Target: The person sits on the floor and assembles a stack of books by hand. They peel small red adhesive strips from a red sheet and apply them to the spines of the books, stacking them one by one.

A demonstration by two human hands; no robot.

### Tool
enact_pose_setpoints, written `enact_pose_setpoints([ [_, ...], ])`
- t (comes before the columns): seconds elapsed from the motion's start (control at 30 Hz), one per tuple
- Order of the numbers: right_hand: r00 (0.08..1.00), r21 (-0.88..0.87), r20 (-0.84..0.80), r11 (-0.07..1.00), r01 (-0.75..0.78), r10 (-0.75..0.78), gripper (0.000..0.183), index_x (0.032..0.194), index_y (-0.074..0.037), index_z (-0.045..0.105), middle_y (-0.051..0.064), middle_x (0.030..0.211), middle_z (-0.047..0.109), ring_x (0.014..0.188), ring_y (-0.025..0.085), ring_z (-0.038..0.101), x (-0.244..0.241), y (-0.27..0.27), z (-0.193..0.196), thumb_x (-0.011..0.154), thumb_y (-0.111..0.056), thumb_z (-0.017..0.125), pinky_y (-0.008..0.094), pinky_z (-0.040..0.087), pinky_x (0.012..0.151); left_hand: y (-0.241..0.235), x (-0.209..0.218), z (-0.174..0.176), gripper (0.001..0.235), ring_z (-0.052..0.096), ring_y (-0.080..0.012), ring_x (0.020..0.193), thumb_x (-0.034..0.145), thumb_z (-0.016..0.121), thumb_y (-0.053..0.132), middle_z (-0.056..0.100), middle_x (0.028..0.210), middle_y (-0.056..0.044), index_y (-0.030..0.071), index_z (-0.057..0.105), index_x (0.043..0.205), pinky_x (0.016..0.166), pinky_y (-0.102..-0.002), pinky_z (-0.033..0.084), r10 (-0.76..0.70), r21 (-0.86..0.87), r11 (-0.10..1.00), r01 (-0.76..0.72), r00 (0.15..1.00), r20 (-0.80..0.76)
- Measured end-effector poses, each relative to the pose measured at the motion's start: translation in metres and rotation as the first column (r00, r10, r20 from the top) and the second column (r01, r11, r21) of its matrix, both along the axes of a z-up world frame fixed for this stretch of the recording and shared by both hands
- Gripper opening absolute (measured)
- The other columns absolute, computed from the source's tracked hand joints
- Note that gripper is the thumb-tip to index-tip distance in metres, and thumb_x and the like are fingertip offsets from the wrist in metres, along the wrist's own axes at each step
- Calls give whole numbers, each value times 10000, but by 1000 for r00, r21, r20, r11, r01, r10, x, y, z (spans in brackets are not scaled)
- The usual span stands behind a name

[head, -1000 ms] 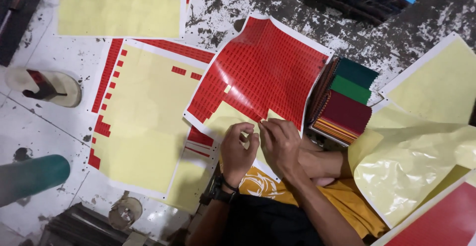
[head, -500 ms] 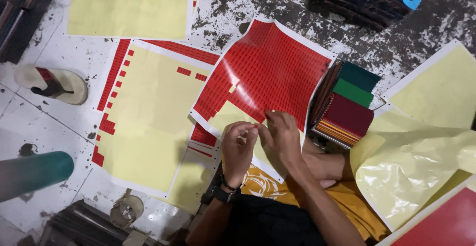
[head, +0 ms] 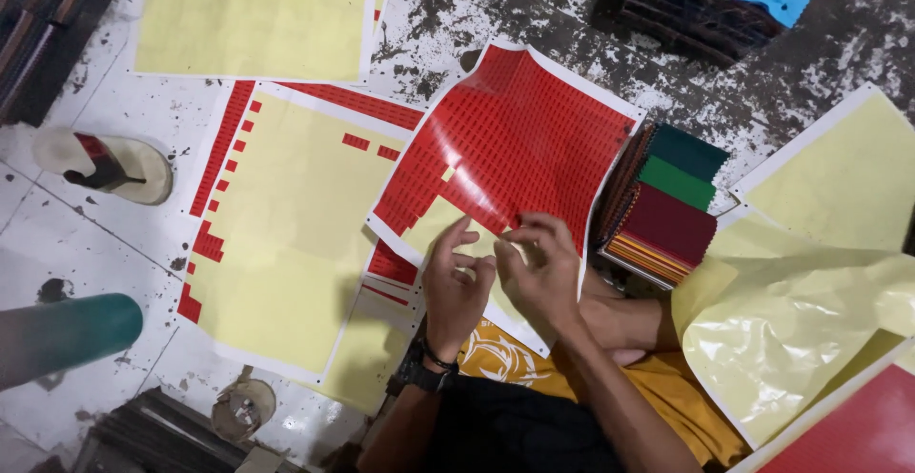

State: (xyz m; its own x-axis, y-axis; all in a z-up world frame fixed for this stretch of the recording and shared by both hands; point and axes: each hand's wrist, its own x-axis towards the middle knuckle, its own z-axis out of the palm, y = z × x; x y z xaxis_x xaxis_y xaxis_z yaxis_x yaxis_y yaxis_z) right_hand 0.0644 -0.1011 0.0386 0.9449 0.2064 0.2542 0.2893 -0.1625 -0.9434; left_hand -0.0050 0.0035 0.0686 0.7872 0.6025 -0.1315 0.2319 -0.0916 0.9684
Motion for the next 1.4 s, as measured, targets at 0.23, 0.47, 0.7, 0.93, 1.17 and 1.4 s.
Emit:
enact_pose_setpoints([
  [0.23, 897, 144, -293, 942, -302, 332, 276, 1000, 13, 713, 280, 1358, 496, 1331, 506, 463, 11, -31, -20, 725, 23, 691, 633, 313, 1131, -3, 5, -11, 778, 708, -269, 768, 889, 682, 210, 650, 1074, -285, -69, 334, 1526, 611, -264, 535, -96, -257, 959, 121, 989, 109],
  [0.47, 974, -317, 212, 948, -9, 80, 331, 1099, -65, 739, 85, 1002, 682, 912, 270, 704, 15, -8, -54, 849, -260, 834, 364, 576, 803, 6, -3, -31, 616, 724, -255, 767, 920, 699, 243, 709, 976, -202, -21, 476, 1431, 610, -309, 555, 95, -46, 995, -91, 991, 91],
  [0.7, 936, -339, 348, 938, 78, 47, 146, 923, -58, 767, 75, 886, 708, 806, 288, 707, 10, 3, -50, 900, -195, 812, 365, 576, 709, 7, -2, -54, 483, 718, -226, 686, 951, 705, 210, 751, 927, -181, 15, 559, 1368, 550, -294, 562, 126, 23, 991, -134, 966, 227],
  [0.93, 963, -195, 267, 977, 82, -28, 74, 864, -98, 781, 82, 932, 734, 866, 286, 725, 4, 3, -3, 847, -119, 850, 353, 578, 734, 11, 0, -44, 460, 751, -258, 734, 934, 704, 158, 769, 977, -201, -3, 585, 1349, 579, -312, 603, 105, 101, 986, -130, 971, 216],
  [1.17, 967, -99, -70, 963, -252, 246, 369, 1112, -65, 735, 190, 1240, 588, 1143, 383, 590, 11, -18, -20, 747, -21, 761, 481, 481, 1001, 4, 6, -51, 697, 725, -356, 897, 888, 735, 162, 645, 1154, -302, -45, 403, 1464, 817, -490, 617, 30, 31, 999, -42, 945, 325],
  [1.4, 978, -398, 173, 916, -39, 117, 342, 1089, 21, 736, 150, 981, 666, 913, 337, 671, 17, 3, -27, 894, -248, 817, 407, 567, 816, 8, 7, -59, 639, 753, -316, 910, 926, 698, 155, 617, 1209, -262, -27, 397, 1459, 870, -492, 603, 68, 108, 989, -99, 963, 259],
])
